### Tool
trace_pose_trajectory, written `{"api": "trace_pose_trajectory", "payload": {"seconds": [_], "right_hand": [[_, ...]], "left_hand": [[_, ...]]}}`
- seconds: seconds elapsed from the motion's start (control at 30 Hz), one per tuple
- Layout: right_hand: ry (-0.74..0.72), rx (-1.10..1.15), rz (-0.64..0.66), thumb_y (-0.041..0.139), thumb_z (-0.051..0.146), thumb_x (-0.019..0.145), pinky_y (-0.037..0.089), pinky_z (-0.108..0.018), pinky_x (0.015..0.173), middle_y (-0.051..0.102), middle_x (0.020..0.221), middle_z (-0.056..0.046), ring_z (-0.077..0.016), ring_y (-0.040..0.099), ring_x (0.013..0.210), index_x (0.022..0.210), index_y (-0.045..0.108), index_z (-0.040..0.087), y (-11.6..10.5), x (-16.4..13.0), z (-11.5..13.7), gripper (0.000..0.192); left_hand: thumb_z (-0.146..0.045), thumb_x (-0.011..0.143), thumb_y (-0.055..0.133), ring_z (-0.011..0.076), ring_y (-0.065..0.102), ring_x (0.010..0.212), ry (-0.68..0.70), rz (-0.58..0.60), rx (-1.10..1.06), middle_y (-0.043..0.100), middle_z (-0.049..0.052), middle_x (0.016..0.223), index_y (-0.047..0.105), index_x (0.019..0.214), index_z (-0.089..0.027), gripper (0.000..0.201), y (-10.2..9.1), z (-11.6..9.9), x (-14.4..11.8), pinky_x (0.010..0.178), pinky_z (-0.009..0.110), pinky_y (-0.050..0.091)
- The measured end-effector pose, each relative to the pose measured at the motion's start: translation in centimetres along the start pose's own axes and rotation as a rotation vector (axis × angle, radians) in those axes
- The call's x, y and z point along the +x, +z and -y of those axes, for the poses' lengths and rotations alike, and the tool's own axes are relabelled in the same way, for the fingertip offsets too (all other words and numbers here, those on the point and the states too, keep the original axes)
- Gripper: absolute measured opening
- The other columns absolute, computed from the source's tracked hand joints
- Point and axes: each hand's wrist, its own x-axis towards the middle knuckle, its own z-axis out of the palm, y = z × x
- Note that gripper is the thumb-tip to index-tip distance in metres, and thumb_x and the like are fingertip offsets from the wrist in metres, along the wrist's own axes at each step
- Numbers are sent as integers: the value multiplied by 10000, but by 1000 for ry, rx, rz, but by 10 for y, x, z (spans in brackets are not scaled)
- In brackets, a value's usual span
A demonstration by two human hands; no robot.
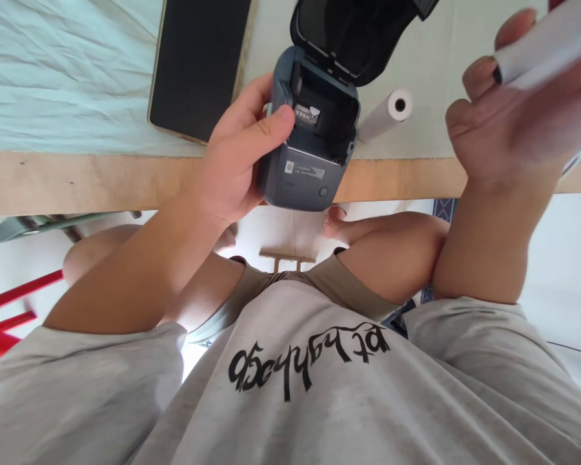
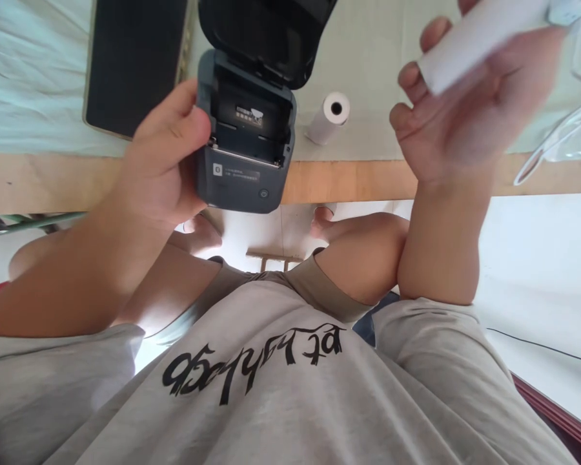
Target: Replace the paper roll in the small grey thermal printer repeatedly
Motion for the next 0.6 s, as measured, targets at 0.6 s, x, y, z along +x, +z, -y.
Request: {"api": "trace_pose_trajectory", "payload": {"seconds": [0.6], "right_hand": [[-363, -217, -502, 680, 538, 861, 422, -352, 964, 514, 1022, -66, -144, 544, 1000, 1028, 599, 194, 10, -20, -27, 390]], "left_hand": [[-273, 925, 730, 112, 647, 722, -22, 32, -30, 695, 17, 874, 769, 1032, -201, 135, -1, 3, 4, 587, 179, 526]]}}
